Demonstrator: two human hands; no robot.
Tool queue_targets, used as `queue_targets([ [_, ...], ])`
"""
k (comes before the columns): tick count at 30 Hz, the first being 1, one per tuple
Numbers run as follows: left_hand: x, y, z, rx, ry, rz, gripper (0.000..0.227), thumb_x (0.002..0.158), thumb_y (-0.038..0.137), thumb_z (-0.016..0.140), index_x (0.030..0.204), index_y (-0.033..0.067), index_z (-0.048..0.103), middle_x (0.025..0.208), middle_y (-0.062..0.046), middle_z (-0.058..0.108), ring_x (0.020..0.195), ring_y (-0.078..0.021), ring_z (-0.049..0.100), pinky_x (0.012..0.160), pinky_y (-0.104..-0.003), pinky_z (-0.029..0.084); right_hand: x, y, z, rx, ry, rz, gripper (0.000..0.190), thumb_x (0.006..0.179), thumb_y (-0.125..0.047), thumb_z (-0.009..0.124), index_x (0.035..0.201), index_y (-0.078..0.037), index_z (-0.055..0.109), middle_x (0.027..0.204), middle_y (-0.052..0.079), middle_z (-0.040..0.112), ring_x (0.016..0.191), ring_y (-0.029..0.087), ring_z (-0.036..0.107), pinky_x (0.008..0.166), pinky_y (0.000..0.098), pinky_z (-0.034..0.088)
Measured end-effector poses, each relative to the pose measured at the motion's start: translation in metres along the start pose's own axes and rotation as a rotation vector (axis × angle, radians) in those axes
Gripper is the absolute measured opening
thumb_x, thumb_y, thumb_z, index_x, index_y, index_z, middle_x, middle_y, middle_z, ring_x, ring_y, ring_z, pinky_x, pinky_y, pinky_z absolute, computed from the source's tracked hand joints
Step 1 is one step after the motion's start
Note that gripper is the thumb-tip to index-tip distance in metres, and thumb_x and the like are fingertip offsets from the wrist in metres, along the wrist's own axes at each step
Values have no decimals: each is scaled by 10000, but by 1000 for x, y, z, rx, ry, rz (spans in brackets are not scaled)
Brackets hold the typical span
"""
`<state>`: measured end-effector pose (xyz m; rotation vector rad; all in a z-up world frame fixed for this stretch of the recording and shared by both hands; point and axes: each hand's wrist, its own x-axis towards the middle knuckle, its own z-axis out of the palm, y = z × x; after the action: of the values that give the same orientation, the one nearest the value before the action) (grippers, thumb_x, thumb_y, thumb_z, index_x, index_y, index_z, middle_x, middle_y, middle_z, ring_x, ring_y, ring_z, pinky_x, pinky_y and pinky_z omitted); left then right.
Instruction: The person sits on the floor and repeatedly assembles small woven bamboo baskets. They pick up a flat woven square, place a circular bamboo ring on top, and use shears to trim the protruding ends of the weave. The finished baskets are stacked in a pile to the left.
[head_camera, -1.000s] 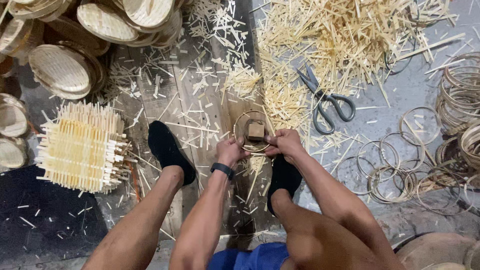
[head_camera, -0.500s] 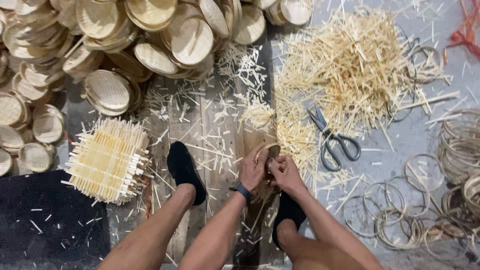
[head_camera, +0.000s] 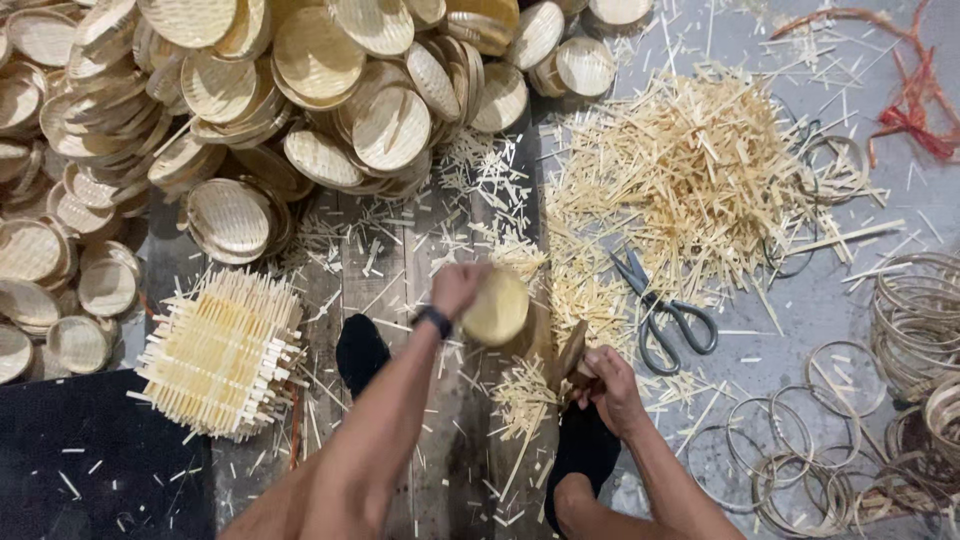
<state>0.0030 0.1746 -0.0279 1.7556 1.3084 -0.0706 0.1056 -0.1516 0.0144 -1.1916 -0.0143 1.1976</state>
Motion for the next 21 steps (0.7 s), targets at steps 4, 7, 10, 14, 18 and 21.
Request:
queue_targets([
  [4, 20, 143, -91, -539, 227, 339, 387, 1065, 329, 437, 1005, 62, 710, 823, -38, 700, 662, -94, 646, 529, -264, 543, -2, 5, -4, 36, 20, 12, 304, 969, -362, 609, 933, -69, 535, 720, 103, 637, 568, 188, 653, 452, 322, 487],
  [7, -1, 199, -107, -1295, 98, 28, 277, 985, 389, 540, 1108, 175, 668, 963, -78, 760, 784, -181, 768, 723, -335, 649, -1, 4, 1, 46, 27, 25, 293, 959, -359, 614, 950, -75, 542, 745, 95, 642, 573, 190, 645, 455, 332, 480],
  [10, -30, 148, -59, -473, 85, 141, 486, 970, 475, 571, 1126, 61, 770, 998, -110, 799, 871, -180, 735, 799, -373, 595, 0, -1, 15, 80, -20, 10, 311, 956, -364, 637, 1006, -68, 557, 803, 83, 635, 655, 183, 640, 535, 333, 504],
  [14, -94, 21, 48, -47, 110, 321, 1090, 1019, 448, 834, 1661, -143, 181, 1485, -470, 318, 1279, -609, 452, 824, -666, 482, 5, -4, 37, 66, -71, 73, 468, 907, -449, 588, 1191, -77, 585, 1031, 45, 679, 943, 129, 681, 801, 294, 574],
  [18, -118, -65, 85, -660, -115, -213, 526, 878, 446, 743, 1222, 48, 750, 1067, -146, 778, 841, -179, 664, 753, -321, 562, 21, 8, 40, -194, -36, 100, 631, 973, -562, 442, 1316, -70, 638, 1173, 37, 730, 1006, 113, 689, 867, 218, 535],
  [21, -113, -94, 71, -451, 78, 78, 383, 842, 302, 822, 1122, 47, 765, 935, -94, 781, 819, -158, 704, 746, -306, 575, 31, 34, 44, -597, 0, -13, 397, 983, -298, 701, 1171, 51, 726, 981, 166, 704, 829, 179, 602, 733, 280, 512],
])
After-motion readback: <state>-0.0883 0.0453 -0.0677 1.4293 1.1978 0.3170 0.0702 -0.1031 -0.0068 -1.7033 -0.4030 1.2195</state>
